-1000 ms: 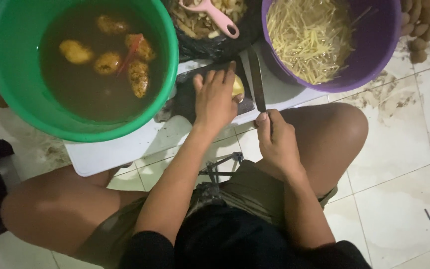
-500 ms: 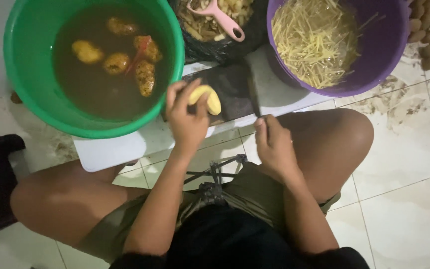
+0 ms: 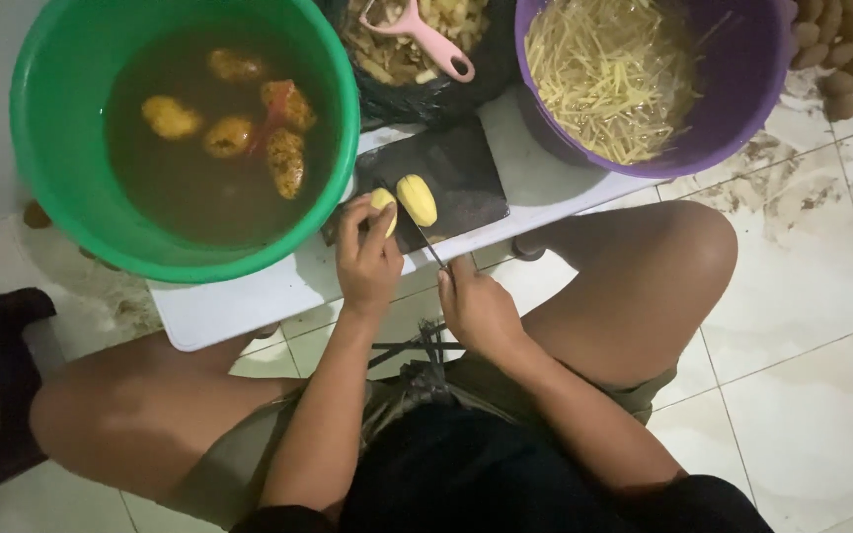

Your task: Peeling a potato with a hand peeler and then slicing it into thin julienne strips using a knife on a cutting board.

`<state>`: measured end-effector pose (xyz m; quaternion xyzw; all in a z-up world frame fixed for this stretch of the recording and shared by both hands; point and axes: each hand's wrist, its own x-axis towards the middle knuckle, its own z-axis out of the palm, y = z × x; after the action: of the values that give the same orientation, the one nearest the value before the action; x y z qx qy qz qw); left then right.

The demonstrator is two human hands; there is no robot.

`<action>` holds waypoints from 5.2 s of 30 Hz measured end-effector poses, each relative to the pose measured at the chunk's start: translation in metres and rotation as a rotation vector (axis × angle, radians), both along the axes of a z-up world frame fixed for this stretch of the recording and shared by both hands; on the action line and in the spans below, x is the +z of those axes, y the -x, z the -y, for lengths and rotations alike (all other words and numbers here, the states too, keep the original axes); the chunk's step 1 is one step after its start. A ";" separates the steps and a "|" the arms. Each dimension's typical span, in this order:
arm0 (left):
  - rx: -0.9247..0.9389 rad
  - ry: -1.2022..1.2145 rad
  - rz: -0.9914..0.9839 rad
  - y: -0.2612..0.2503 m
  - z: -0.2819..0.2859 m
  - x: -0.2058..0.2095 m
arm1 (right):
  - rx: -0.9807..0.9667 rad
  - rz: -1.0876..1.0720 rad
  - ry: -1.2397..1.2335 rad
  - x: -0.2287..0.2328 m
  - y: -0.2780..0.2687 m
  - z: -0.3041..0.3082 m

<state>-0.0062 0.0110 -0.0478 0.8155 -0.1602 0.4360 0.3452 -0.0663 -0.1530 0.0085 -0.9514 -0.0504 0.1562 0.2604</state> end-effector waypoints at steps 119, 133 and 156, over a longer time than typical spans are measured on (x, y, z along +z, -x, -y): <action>-0.056 -0.163 -0.638 -0.007 0.002 0.028 | -0.175 -0.148 -0.220 -0.021 -0.025 0.005; -0.050 -0.229 -0.744 -0.005 0.005 0.046 | -0.191 -0.115 -0.122 0.010 -0.022 0.005; -0.061 -0.380 -0.867 -0.012 0.002 0.062 | -0.191 -0.056 0.002 0.017 -0.023 0.007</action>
<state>0.0055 0.0094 0.0146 0.9660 -0.1020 0.0079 0.2373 -0.0433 -0.1595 0.0258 -0.9474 0.0481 0.1569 0.2747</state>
